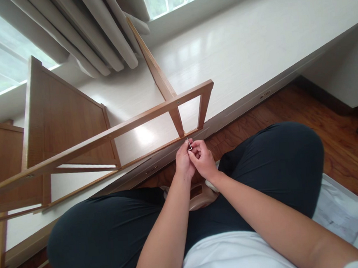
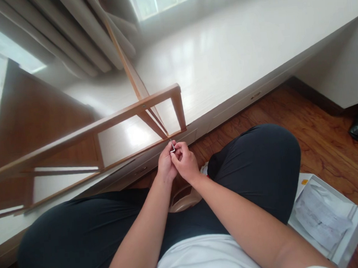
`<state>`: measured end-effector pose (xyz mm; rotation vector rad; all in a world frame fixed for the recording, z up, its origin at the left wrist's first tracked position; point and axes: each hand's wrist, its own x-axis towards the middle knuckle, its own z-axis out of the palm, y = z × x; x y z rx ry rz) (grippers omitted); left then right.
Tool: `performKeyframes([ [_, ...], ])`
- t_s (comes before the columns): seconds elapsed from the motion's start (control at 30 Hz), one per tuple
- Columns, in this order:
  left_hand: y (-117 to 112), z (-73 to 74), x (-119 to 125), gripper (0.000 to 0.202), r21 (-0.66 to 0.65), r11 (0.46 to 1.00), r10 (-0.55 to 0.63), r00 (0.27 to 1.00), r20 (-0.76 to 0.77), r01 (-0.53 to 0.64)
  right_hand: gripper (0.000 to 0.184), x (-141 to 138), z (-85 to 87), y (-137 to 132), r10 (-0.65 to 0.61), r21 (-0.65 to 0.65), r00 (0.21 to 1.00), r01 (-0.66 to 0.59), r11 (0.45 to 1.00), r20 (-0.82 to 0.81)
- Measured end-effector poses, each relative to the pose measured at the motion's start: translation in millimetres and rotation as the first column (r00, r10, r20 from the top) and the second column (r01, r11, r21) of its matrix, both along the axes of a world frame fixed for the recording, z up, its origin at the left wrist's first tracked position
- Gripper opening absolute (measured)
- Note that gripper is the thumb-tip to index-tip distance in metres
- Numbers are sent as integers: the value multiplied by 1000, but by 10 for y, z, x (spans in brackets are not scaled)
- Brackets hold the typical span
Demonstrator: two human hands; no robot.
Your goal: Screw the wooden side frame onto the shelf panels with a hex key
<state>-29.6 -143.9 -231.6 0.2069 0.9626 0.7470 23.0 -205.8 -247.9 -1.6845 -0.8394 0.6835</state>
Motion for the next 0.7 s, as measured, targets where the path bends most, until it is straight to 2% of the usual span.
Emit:
performKeyframes([
  [0.23,-4,-22,9,11,-36,999,33,999,34,-32,19,6,-1,7,11,-23,999,-10,1000,42],
  [0.7,7,-39,14,10,-58,998,35,999,36,-33,19,15,-38,14,31,-44,989,-25,999,143],
])
